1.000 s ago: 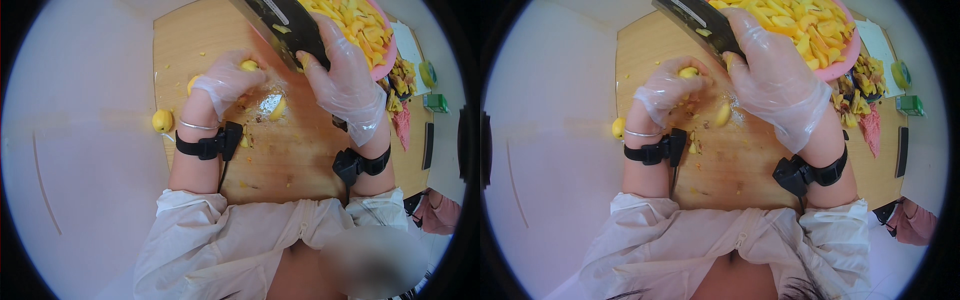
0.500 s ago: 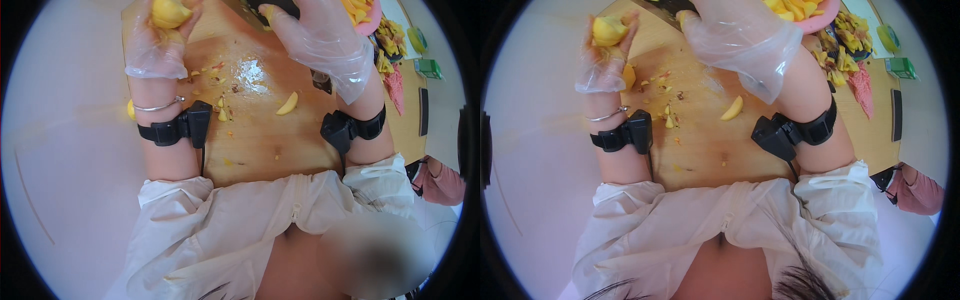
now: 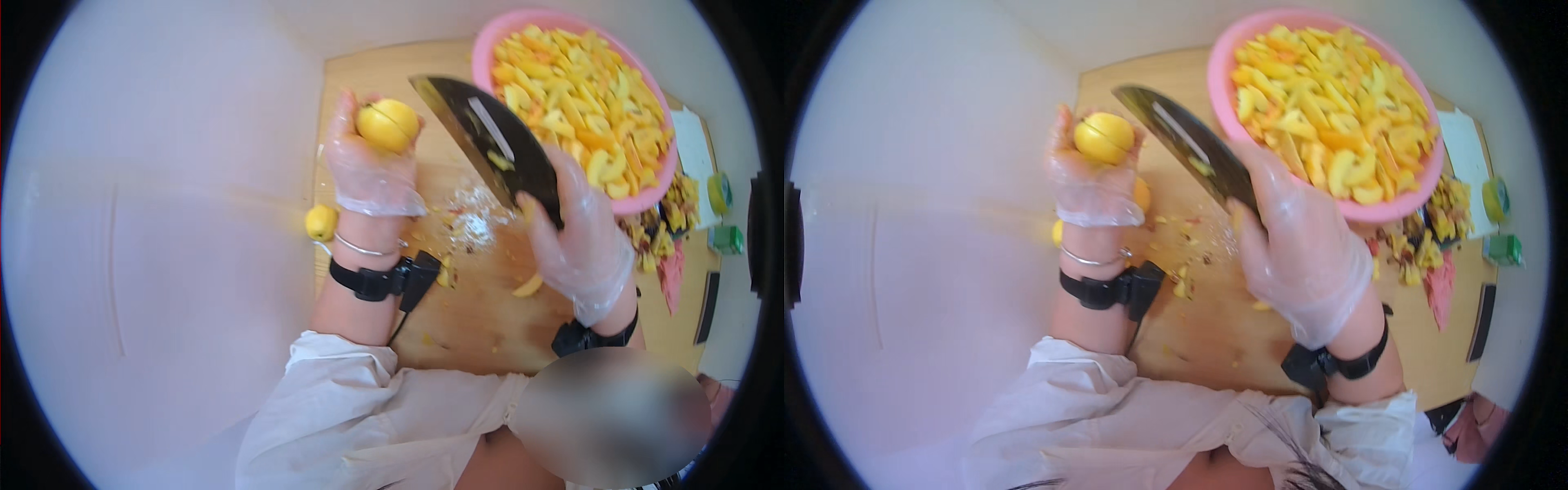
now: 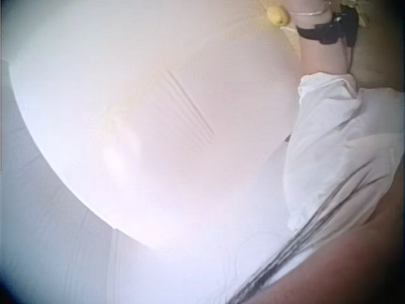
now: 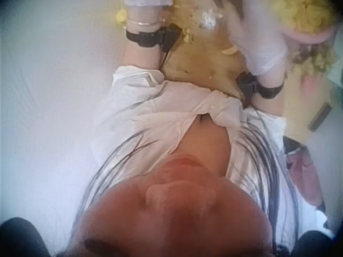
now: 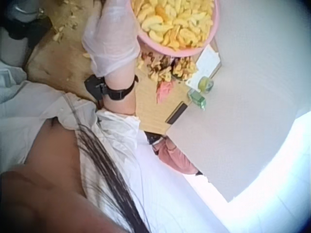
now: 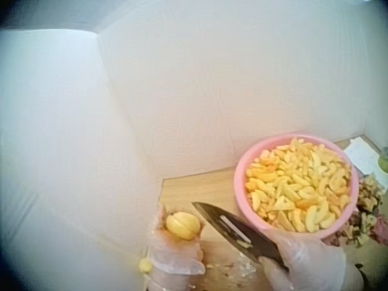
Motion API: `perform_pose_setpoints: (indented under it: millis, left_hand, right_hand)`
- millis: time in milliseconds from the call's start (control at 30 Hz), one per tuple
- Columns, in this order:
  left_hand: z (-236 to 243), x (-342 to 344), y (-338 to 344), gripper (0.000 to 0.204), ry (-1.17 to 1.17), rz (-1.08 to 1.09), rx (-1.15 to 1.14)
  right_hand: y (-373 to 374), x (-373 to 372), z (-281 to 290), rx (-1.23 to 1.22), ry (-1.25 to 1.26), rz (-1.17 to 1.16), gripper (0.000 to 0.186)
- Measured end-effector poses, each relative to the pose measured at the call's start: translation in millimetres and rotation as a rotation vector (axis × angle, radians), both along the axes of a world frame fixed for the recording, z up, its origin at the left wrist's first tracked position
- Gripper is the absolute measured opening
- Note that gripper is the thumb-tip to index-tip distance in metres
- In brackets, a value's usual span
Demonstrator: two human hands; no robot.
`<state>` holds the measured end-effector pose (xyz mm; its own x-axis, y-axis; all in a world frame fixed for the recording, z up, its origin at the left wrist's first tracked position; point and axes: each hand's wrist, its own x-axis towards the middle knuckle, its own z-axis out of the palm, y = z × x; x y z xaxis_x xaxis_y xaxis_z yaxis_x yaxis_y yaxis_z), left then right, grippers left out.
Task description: The recorder uses a large cleaver to slice and pit yellow fruits (peaches or similar) on a wooden cutting board, placing the slices into a large pink bowl.
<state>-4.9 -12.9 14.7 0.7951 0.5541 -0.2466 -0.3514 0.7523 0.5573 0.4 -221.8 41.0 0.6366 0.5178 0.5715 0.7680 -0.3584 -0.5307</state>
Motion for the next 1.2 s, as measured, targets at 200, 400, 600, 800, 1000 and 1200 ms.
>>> perform_pose_setpoints:
  millis: [200, 400, 600, 800, 1000, 1200]
  left_hand:
    - [1, -6, 11, 0.039, -0.047, 0.097, 0.209]
    - [12, -11, 7, 0.042, 0.057, 0.193, 0.435]
    - [14, -12, 8, 0.043, 0.094, 0.208, 0.524]
    - [16, -11, 16, 0.038, -0.007, -0.067, -0.189]
    - [7, -12, 20, 0.033, -0.264, -0.334, -0.596]
    - [4, -6, 16, 0.025, -0.013, -0.048, -0.115]
  right_hand:
    - [-5, -21, 13, -0.224, 0.231, 0.06, 0.043]
    - [-1, -18, 18, -0.229, 0.187, 0.095, 0.042]
    - [0, -23, 23, -0.254, 0.232, 0.094, 0.042]
    - [-6, -18, 18, -0.172, 0.225, 0.009, 0.045]
    - [-6, -20, 21, -0.175, 0.245, 0.001, 0.045]
    - [-3, -22, 19, -0.27, 0.189, 0.039, 0.043]
